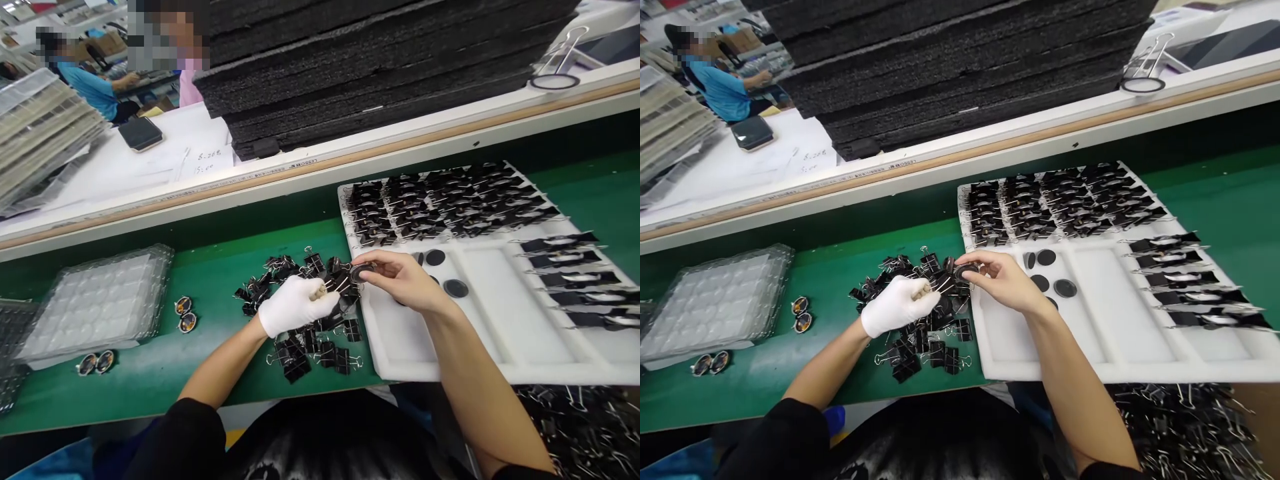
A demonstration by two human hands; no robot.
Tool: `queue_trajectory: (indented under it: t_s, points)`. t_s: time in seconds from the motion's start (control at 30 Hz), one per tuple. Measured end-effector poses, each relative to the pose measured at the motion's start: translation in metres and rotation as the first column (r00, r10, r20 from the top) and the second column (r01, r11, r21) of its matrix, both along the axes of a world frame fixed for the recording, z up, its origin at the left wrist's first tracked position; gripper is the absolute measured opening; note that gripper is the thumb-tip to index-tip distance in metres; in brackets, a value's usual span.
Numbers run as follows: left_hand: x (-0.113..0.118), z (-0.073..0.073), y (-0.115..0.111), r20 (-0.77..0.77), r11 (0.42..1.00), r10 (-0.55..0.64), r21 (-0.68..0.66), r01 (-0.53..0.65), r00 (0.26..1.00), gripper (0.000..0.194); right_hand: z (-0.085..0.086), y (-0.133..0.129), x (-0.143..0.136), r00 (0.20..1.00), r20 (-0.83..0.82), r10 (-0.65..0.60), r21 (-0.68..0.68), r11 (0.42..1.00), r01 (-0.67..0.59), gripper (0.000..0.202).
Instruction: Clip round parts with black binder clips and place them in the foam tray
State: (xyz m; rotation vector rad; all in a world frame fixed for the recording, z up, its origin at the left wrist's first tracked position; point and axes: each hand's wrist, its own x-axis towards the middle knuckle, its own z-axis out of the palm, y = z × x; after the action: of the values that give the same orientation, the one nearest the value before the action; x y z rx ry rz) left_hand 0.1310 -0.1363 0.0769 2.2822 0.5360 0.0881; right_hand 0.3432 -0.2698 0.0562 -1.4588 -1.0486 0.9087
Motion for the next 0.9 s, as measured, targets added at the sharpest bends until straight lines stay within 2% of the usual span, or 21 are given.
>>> queue_trajectory:
  t_s: [0.1,0.23,0.43,0.57,0.6,0.67,0.73,0.77,0.8,0.83,0.9]
  points:
    - [0.001,-0.003,-0.006,0.001,0.999,-0.035,0.033,0.035,0.999,0.045,0.002,-0.001,0.003,0.997,0.018,0.080,-0.017,0.997,-0.080,0.032]
    - [0.001,-0.002,-0.006,0.012,0.997,-0.061,0.042,0.060,0.998,0.044,0.002,-0.001,0.004,0.992,-0.028,0.124,-0.025,0.992,-0.124,0.030]
    - [-0.002,0.005,-0.009,-0.042,0.996,-0.091,0.002,0.091,0.995,0.044,0.000,0.001,0.000,0.981,-0.139,0.132,-0.032,0.990,-0.138,0.031]
    - [-0.003,0.011,-0.003,-0.062,0.994,-0.097,0.040,0.100,0.993,0.043,-0.004,0.003,0.000,0.977,-0.186,0.100,-0.024,0.994,-0.107,0.031]
    - [-0.001,0.012,0.002,-0.067,0.992,-0.086,0.086,0.092,0.994,0.040,-0.005,0.004,0.000,0.973,-0.221,0.070,-0.020,0.997,-0.076,0.034]
    - [0.005,0.012,0.015,-0.077,0.963,0.014,0.271,0.007,0.997,0.042,-0.007,0.006,0.001,0.934,-0.356,-0.024,-0.016,1.000,0.019,0.045]
    - [0.016,0.010,0.030,-0.101,0.852,0.166,0.515,-0.091,0.981,0.049,-0.008,0.007,0.001,0.843,-0.528,-0.104,-0.030,0.994,0.103,0.051]
    - [0.022,0.007,0.037,-0.141,0.790,0.219,0.607,-0.090,0.965,0.052,-0.007,0.008,0.001,0.793,-0.597,-0.122,-0.045,0.992,0.119,0.051]
    - [0.028,0.005,0.043,-0.208,0.753,0.239,0.657,-0.045,0.948,0.053,-0.007,0.008,0.001,0.752,-0.647,-0.128,-0.059,0.991,0.118,0.051]
    - [0.033,0.002,0.047,-0.287,0.747,0.230,0.664,0.020,0.930,0.052,-0.006,0.008,0.000,0.726,-0.676,-0.125,-0.070,0.992,0.106,0.050]
    - [0.039,-0.002,0.053,-0.399,0.788,0.171,0.604,0.119,0.901,0.048,-0.005,0.009,-0.001,0.711,-0.695,-0.106,-0.076,0.994,0.074,0.047]
